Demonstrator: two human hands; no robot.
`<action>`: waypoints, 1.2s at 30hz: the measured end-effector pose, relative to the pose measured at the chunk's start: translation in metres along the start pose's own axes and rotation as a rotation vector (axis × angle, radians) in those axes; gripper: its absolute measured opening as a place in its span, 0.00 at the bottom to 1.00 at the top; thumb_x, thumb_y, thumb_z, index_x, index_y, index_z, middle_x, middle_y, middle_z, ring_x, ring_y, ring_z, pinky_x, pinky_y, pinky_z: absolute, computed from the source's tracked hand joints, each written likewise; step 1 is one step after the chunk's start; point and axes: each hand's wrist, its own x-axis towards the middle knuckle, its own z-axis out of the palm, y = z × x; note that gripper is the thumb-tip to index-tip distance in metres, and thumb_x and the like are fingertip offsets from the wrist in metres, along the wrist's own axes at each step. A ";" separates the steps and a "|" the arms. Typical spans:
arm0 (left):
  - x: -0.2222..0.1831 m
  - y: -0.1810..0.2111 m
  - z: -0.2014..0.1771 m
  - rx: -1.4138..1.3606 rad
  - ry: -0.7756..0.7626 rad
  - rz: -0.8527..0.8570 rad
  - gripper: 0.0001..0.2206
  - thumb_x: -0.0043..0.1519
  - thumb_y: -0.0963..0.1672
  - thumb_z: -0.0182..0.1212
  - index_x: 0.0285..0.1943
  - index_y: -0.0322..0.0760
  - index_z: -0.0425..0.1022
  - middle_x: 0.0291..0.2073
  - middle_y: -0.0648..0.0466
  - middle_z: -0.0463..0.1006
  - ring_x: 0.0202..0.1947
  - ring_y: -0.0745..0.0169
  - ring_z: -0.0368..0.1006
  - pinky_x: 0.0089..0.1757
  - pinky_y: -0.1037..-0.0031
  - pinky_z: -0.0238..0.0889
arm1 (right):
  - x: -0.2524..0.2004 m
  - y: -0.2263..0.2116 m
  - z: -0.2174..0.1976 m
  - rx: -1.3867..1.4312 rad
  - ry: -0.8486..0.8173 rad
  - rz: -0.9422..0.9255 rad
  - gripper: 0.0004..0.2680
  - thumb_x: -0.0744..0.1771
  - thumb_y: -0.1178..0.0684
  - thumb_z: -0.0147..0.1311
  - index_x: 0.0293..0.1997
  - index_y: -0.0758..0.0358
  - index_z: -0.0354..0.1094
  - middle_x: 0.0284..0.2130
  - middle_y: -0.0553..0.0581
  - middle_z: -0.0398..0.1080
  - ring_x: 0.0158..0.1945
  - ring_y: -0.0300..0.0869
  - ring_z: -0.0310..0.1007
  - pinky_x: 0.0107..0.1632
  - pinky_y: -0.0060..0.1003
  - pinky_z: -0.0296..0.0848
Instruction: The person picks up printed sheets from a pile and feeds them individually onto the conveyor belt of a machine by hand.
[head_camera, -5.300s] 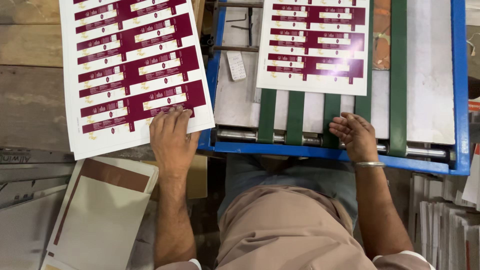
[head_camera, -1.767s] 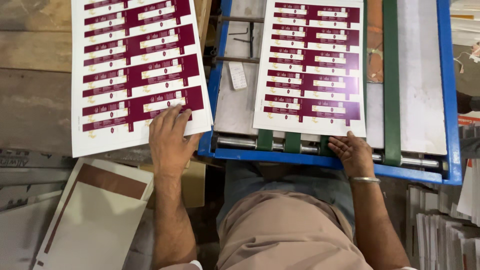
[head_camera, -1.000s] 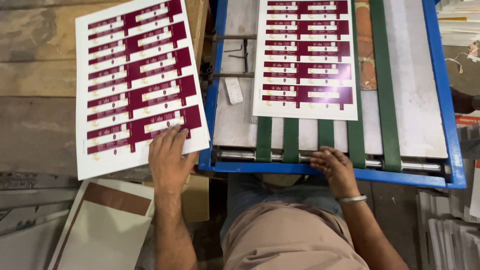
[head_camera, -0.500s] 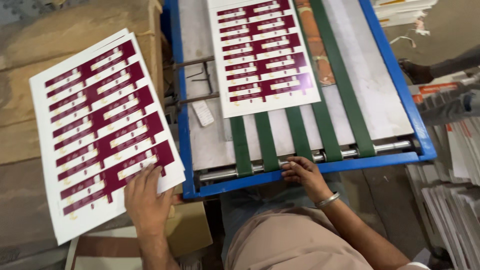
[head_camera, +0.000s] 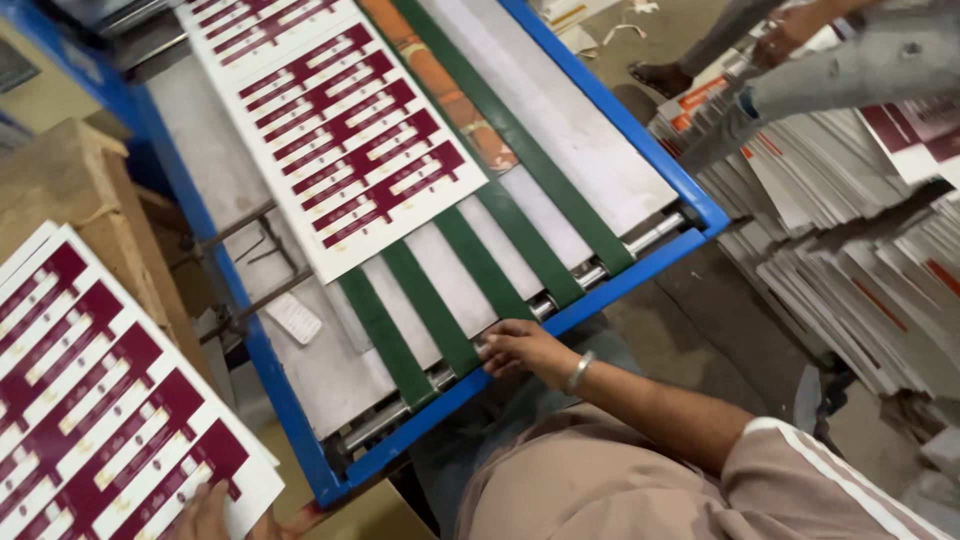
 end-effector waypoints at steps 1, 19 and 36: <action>-0.004 -0.009 0.006 0.006 -0.001 0.023 0.24 0.55 0.50 0.68 0.56 0.32 0.77 0.51 0.37 0.79 0.51 0.38 0.75 0.54 0.50 0.66 | 0.001 -0.004 0.002 0.001 -0.027 0.010 0.15 0.69 0.46 0.54 0.56 0.67 0.67 0.43 0.61 0.76 0.42 0.44 0.79 0.45 0.38 0.80; 0.150 0.135 -0.006 -0.026 -0.465 -0.034 0.32 0.58 0.55 0.57 0.66 0.30 0.68 0.63 0.38 0.73 0.65 0.42 0.66 0.63 0.45 0.52 | 0.030 -0.073 0.168 -0.019 -0.603 -0.207 0.24 0.69 0.46 0.58 0.69 0.72 0.57 0.57 0.67 0.70 0.56 0.47 0.75 0.55 0.42 0.78; 0.015 0.009 -0.020 0.320 -0.486 0.006 0.33 0.55 0.56 0.62 0.58 0.23 0.77 0.53 0.29 0.78 0.59 0.33 0.76 0.61 0.52 0.69 | 0.064 -0.059 -0.042 0.206 0.422 -0.482 0.14 0.68 0.55 0.56 0.60 0.66 0.68 0.40 0.56 0.76 0.39 0.40 0.77 0.37 0.38 0.78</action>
